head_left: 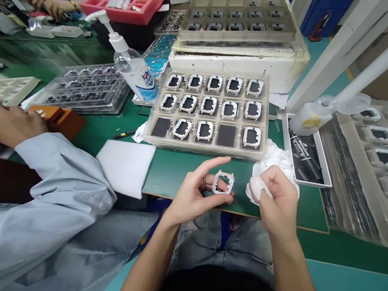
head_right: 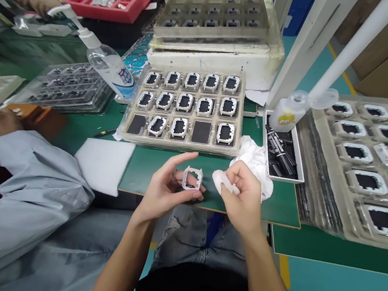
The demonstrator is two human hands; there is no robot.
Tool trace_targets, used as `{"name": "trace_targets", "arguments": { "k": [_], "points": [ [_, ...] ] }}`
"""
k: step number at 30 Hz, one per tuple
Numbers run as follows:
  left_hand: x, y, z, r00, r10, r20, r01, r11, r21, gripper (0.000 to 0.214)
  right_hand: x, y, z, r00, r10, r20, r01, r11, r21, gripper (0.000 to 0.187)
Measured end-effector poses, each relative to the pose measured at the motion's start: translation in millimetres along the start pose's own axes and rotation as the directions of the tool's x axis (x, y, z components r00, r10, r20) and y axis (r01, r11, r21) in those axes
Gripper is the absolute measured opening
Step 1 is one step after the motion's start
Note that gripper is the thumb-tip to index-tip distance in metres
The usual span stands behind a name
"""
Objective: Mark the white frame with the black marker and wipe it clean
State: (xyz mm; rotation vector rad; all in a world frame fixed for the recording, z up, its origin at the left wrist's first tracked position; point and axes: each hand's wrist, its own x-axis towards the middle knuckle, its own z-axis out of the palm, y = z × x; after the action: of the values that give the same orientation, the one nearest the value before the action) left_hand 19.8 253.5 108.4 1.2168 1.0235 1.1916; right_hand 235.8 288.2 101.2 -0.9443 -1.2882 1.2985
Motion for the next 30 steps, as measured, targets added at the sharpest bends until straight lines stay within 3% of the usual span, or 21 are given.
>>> {"name": "trace_targets", "arguments": {
  "k": [6, 11, 14, 19, 25, 30],
  "points": [
    [0, -2, -0.8, 0.999, 0.026, 0.023, -0.028, 0.995, 0.093, 0.094, 2, 0, 3, 0.998, -0.019, -0.061, 0.023, 0.997, 0.073, 0.043],
    [1, -3, -3.4, 0.994, 0.062, 0.087, -0.076, 0.983, 0.166, 0.093, 4, -9, 8, 0.998, -0.039, -0.053, 0.037, 0.998, -0.041, 0.042],
    [2, 0, -5.6, 0.982, 0.004, 0.191, -0.024, 0.994, 0.106, 0.105, 6, -17, 15, 0.99, -0.062, -0.129, 0.05, 0.994, -0.098, 0.042],
    [2, 1, -10.2, 0.919, -0.109, 0.379, 0.147, 0.987, -0.072, 0.133, 15, -23, 30, 0.957, -0.137, -0.254, 0.098, 0.982, -0.159, 0.033],
    [-2, -2, -14.1, 0.895, -0.15, 0.421, 0.258, 0.942, -0.214, 0.142, 29, -16, 43, 0.973, -0.198, -0.117, 0.147, 0.927, -0.345, 0.032],
    [-5, -7, -20.6, 0.838, -0.144, 0.526, 0.351, 0.88, -0.319, 0.156, 28, -12, 45, 0.958, -0.275, -0.079, 0.204, 0.85, -0.485, 0.03]
  ]
}}
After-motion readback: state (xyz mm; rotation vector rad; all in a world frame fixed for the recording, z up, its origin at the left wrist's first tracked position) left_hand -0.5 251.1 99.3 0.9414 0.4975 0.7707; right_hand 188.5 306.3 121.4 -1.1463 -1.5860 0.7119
